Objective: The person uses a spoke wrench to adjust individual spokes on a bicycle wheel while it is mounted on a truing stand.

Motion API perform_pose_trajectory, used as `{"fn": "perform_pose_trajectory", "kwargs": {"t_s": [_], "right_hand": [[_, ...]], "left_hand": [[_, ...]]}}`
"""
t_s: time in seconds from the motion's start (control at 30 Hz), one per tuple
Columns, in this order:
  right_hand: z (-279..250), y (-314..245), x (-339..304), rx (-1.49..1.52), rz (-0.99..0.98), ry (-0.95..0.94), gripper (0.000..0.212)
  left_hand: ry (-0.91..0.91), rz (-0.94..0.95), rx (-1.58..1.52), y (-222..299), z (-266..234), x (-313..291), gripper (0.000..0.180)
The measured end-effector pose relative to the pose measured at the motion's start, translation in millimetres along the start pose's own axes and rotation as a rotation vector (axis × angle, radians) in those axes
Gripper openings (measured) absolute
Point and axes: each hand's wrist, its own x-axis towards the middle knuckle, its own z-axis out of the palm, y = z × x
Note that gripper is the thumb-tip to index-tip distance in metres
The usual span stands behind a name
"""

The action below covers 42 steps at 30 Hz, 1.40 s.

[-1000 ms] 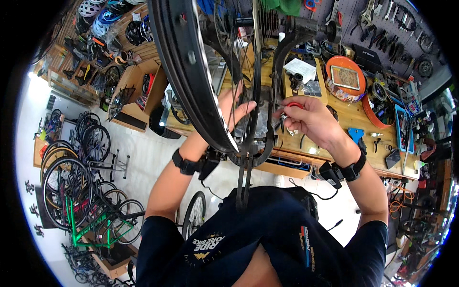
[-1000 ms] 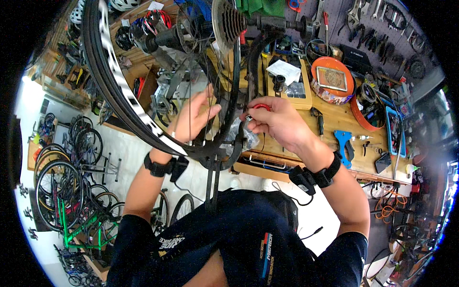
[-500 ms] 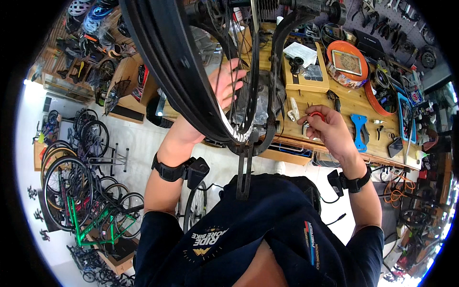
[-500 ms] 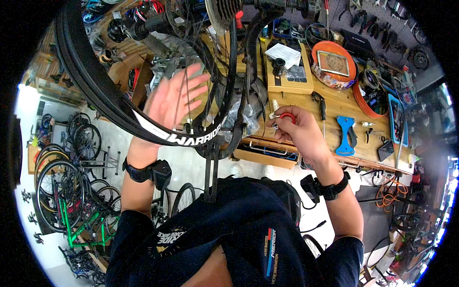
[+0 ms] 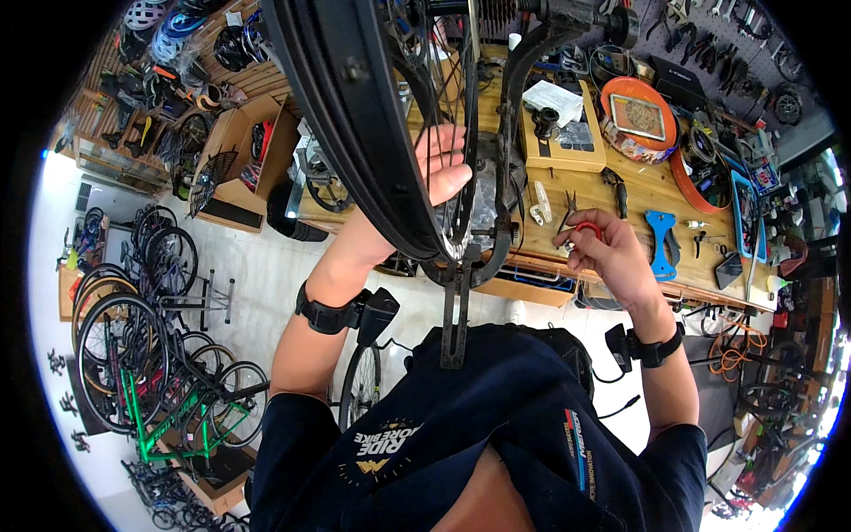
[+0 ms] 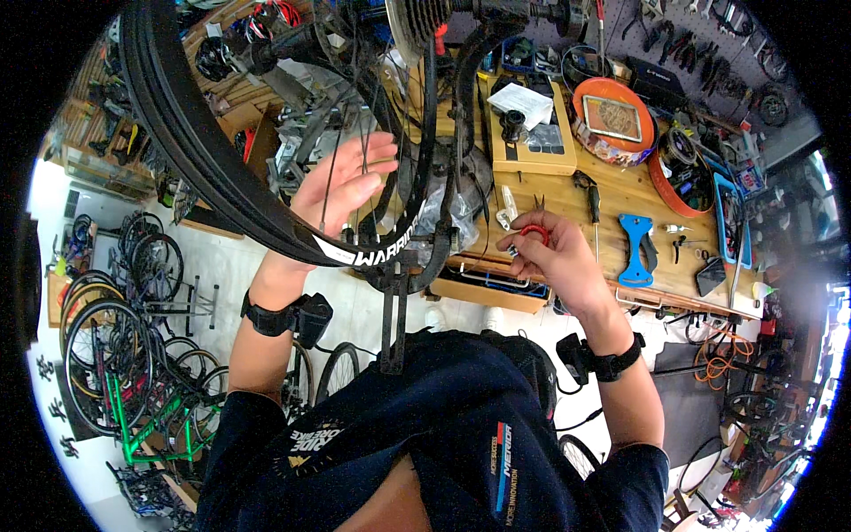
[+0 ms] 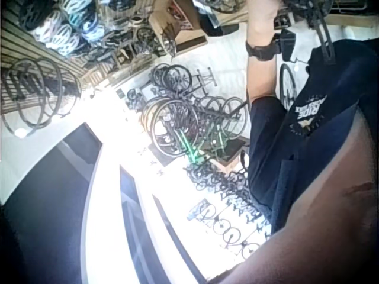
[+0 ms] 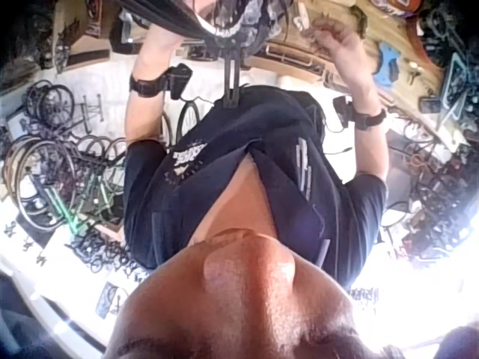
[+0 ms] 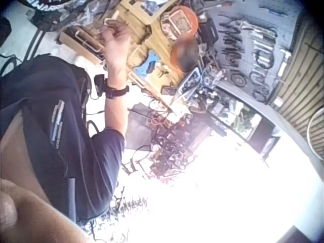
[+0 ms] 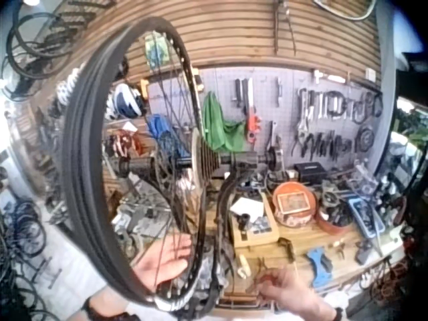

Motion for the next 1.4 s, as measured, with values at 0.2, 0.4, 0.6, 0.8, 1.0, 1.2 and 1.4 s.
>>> {"fn": "perform_pose_trajectory", "kwargs": {"t_s": [0.2, 0.4, 0.6, 0.8, 1.0, 1.2, 1.4], "right_hand": [[-9, 9, -2, -0.108, -0.051, 0.027, 0.02], [-40, 42, -4, -0.149, -0.037, 0.159, 0.02], [-100, 106, -2, -0.183, 0.043, 0.315, 0.022], [-196, 218, 23, -0.53, -0.021, 0.428, 0.023], [-204, 234, 56, -0.725, -0.063, 0.516, 0.025], [-228, 291, 83, -0.544, -0.111, 0.518, 0.015], [-236, 295, 91, -0.479, -0.064, 0.516, 0.007]], "left_hand": [[0.003, -0.02, 0.097, -22, -10, -1, 0.05], [0.044, -0.041, 0.035, -32, -7, -1, 0.053], [0.121, -0.078, -0.046, -22, 2, -9, 0.056], [0.211, -0.094, -0.09, -18, 12, -17, 0.058], [0.3, -0.138, 0.074, -14, 25, -30, 0.064], [0.351, -0.188, 0.043, -10, 33, -34, 0.055], [0.354, -0.217, 0.044, -10, 32, -35, 0.053]]}}
